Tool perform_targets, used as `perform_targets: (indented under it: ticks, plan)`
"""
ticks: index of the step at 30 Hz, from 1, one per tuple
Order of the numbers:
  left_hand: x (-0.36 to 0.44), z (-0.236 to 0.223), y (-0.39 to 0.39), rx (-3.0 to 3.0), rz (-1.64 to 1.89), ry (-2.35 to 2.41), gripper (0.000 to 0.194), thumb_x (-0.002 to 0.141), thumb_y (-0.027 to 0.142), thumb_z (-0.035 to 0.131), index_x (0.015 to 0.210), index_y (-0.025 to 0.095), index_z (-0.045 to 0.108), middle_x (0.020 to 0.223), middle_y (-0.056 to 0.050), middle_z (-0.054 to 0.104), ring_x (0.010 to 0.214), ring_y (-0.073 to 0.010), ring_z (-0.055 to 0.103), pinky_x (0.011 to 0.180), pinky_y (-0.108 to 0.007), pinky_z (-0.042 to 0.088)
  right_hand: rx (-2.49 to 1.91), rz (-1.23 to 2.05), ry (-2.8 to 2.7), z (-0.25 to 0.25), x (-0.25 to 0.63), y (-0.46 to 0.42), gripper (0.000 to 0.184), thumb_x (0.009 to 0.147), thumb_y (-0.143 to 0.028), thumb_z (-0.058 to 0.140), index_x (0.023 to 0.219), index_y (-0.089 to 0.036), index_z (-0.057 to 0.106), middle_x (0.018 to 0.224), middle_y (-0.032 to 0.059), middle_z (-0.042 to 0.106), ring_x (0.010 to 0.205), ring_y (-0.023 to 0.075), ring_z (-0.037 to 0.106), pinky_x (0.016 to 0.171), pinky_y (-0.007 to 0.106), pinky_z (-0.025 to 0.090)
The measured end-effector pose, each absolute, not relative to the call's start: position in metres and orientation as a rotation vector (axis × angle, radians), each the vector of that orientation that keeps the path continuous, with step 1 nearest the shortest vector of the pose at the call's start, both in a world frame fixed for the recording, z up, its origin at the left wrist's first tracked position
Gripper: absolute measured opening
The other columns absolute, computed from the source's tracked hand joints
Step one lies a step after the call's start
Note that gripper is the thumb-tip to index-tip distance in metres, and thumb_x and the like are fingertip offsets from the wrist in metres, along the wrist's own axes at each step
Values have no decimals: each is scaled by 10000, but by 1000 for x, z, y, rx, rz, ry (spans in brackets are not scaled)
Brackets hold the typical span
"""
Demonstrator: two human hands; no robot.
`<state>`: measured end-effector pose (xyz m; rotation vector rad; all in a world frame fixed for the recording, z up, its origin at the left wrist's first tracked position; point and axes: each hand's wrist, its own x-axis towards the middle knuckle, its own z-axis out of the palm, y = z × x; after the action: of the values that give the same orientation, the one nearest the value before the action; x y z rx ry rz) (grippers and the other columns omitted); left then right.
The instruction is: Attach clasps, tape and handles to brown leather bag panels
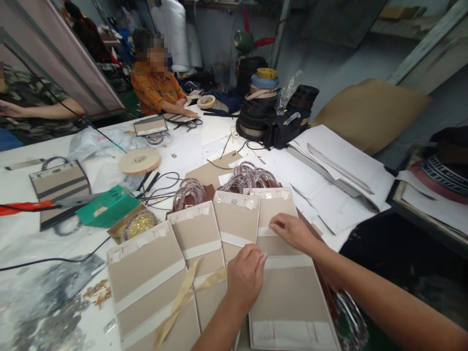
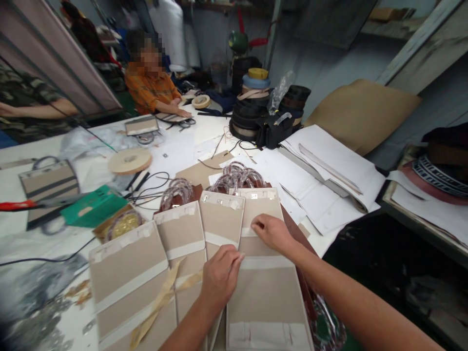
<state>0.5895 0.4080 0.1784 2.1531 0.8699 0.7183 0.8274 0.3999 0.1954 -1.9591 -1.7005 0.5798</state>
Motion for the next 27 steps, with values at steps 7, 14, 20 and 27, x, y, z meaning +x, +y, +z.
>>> perform_targets:
  ticks: [7, 14, 20, 27]
  plan:
    - [591, 127, 400, 1578, 430, 1055, 149, 943, 323, 526, 933, 202, 612, 795, 0, 618, 751, -171, 557, 703, -279, 397, -1920, 506, -1563, 164, 898, 484, 198, 929, -357, 566, 883, -223, 704, 888, 16, 735, 817, 197, 646, 769, 307, 459]
    - [586, 112, 407, 1349, 394, 933, 163, 804, 228, 558, 956, 188, 603, 850, 1, 630, 831, -179, 558, 771, -278, 414, -1928, 327, -1708, 128, 910, 513, 115, 910, -288, 629, 905, -250, 738, 948, 47, 722, 920, 237, 604, 839, 347, 421]
    - [585, 103, 410, 1245, 418, 881, 188, 805, 239, 581, 978, 178, 619, 880, -4, 655, 852, -184, 573, 788, -281, 431, -1926, 211, -1678, 109, 910, 508, 137, 933, -305, 617, 962, -238, 732, 979, 61, 714, 965, 252, 597, 932, 388, 414]
    - [586, 106, 408, 1305, 427, 913, 193, 801, 229, 585, 983, 180, 627, 880, -7, 666, 867, -195, 593, 803, -290, 435, -1937, 208, -1548, 105, 908, 508, 167, 927, -332, 594, 924, -226, 724, 957, 63, 714, 949, 249, 603, 913, 392, 439]
